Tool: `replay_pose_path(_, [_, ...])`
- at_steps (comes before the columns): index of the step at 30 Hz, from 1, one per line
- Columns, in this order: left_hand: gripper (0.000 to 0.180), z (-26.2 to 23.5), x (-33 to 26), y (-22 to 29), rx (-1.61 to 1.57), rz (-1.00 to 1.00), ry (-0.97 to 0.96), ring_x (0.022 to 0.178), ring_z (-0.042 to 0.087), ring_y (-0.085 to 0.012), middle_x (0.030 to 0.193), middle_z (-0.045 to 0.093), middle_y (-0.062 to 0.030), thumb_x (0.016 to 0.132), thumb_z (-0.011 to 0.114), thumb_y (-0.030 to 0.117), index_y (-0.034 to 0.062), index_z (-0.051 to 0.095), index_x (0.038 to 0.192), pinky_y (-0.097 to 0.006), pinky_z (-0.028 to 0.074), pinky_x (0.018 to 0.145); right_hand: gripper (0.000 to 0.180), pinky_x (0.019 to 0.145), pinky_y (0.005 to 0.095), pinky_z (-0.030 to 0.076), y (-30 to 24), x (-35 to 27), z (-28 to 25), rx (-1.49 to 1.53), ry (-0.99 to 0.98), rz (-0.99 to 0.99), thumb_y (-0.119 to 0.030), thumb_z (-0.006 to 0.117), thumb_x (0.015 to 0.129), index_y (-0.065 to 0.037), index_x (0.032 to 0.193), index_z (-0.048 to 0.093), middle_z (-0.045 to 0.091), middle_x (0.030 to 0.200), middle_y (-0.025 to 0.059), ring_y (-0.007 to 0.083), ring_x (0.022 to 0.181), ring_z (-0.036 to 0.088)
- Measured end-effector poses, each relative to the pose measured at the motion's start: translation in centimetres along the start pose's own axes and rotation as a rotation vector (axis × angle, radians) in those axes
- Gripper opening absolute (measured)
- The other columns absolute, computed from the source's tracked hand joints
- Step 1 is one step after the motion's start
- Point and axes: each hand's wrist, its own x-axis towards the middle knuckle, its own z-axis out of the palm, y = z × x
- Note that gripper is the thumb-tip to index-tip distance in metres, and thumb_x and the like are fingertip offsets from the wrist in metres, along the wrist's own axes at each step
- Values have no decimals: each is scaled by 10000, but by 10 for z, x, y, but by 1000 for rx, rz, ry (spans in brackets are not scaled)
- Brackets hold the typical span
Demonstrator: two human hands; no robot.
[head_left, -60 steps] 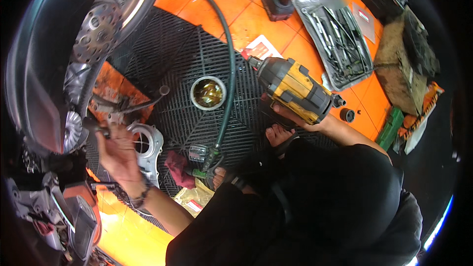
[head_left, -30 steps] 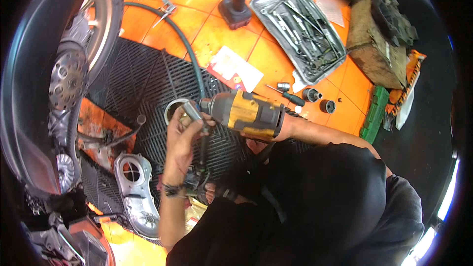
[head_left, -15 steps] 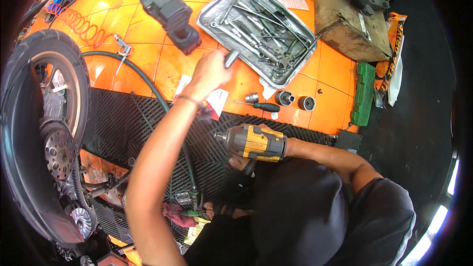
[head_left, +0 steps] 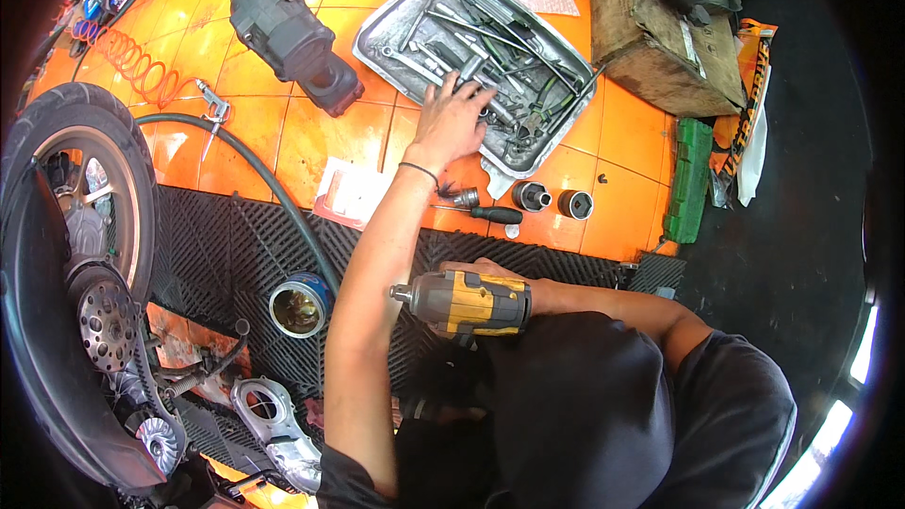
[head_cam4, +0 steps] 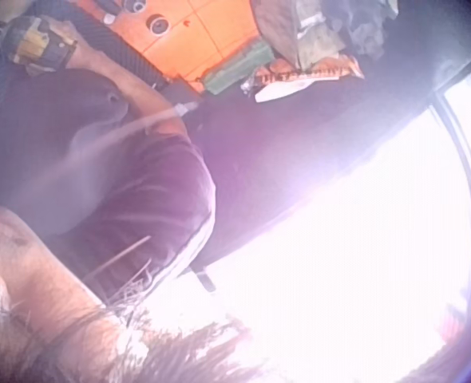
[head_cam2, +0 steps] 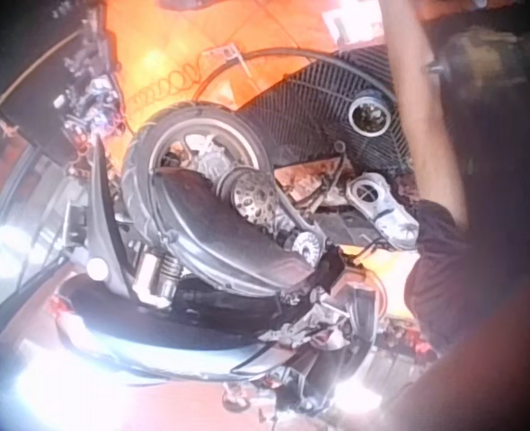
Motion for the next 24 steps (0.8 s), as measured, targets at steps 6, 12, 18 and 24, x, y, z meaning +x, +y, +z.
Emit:
replay_pose_path(6, [488, 7, -10, 8, 11, -165, -100, 1287, 447, -404, 1204, 625, -112, 769, 677, 157, 125, 613, 1251, -533, 365, 1046, 446, 662, 424, 508, 4, 5, 3, 31, -49, -6, -213, 790, 739, -27, 1071, 558, 515, 953, 128, 348, 767, 590])
replay_pose_path(12, [332, 4, -15, -7, 108, -244, -9, 1241, 508, -358, 1172, 655, -121, 812, 664, 200, 54, 660, 1111, -504, 377, 1030, 457, 668, 442, 507, -11, 11, -2, -186, -55, -104, -196, 785, 737, -31, 1088, 544, 526, 965, 142, 371, 810, 602])
replay_pose_path(18, [211, -13, -13, -34, 39, -399, 176, 1172, 535, -313, 1077, 665, -124, 804, 668, 159, 45, 686, 981, -505, 378, 986, 500, 696, 423, 518, -9, 6, -1, -21, -66, 12, -197, 801, 745, -15, 1122, 529, 550, 970, 144, 382, 860, 633])
replay_pose_path(24, [219, -33, -61, 9, -556, -446, -19, 944, 631, -338, 932, 646, -143, 809, 709, 215, 43, 632, 921, -417, 509, 814, 528, 702, 413, 516, -1, 9, -1, -34, -61, -44, -223, 813, 734, -31, 1141, 536, 569, 980, 133, 358, 858, 644])
